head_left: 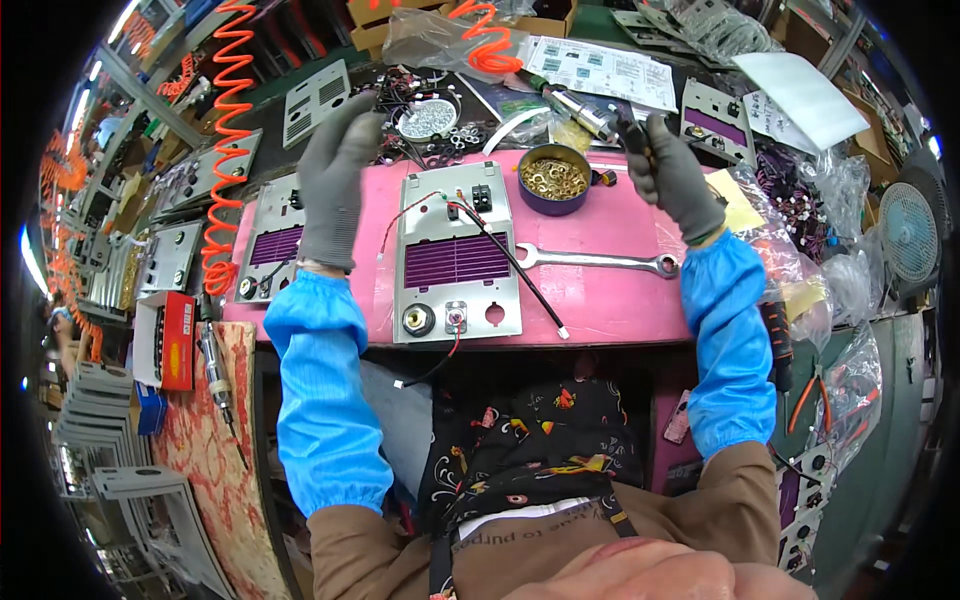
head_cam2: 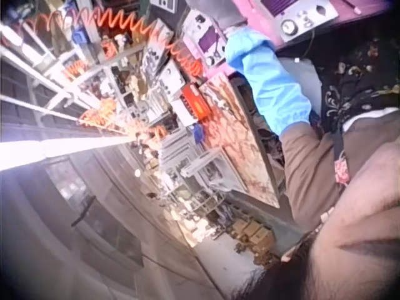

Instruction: The person assembles a small electronic device on a pink workbench. They insert a small component into the device, connect a wire, and use a wrench to tighten a knob. The person then uses a screwdriver to secure parts of the device and checks the assembly.

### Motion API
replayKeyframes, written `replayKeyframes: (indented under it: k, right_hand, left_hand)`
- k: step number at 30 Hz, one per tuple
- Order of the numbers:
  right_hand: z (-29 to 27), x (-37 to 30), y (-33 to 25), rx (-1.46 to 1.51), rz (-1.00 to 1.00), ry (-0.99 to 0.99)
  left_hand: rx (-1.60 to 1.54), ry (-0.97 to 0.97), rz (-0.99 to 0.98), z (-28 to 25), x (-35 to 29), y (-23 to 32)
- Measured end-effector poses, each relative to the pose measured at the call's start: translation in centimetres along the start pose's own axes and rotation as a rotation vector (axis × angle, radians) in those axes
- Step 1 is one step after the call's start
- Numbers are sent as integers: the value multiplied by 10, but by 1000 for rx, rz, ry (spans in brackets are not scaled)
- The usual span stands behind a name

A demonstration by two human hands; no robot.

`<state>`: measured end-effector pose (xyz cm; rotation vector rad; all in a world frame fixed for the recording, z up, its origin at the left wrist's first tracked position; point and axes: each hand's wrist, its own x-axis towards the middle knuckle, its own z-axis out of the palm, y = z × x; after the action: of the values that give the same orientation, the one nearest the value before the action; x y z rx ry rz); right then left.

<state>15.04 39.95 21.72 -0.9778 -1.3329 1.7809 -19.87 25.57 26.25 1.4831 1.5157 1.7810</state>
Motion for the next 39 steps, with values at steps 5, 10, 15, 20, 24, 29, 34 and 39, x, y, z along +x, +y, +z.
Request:
replayKeyframes:
  k: [5, 10, 15, 20, 24, 29, 34, 39]
  right_hand:
    - [-17, 4, 36, 176, 61, -63]
    - [-10, 2, 46, 21, -109, -8]
    - [-4, 1, 43, 3, -244, -179]
    - [1, -4, 43, 55, -96, -168]
    - [8, -8, 46, 68, -47, -220]
    - [20, -8, 57, 2, -41, -231]
    - [27, -1, 73, -589, -611, -59]
    - [23, -10, 64, -482, -631, -55]
  left_hand:
    - [808, -503, 649, 120, -56, 28]
    - [1116, -490, 382, 167, -61, -12]
    - [1289, -503, 237, 167, -44, -39]
    - [928, -307, 305, 159, -34, -27]
    - [394, -468, -207, 165, -37, 2]
    - [30, -452, -377, 177, -50, -27]
    - [41, -365, -621, 172, -48, -12]
    - [143, -278, -554, 171, -49, -26]
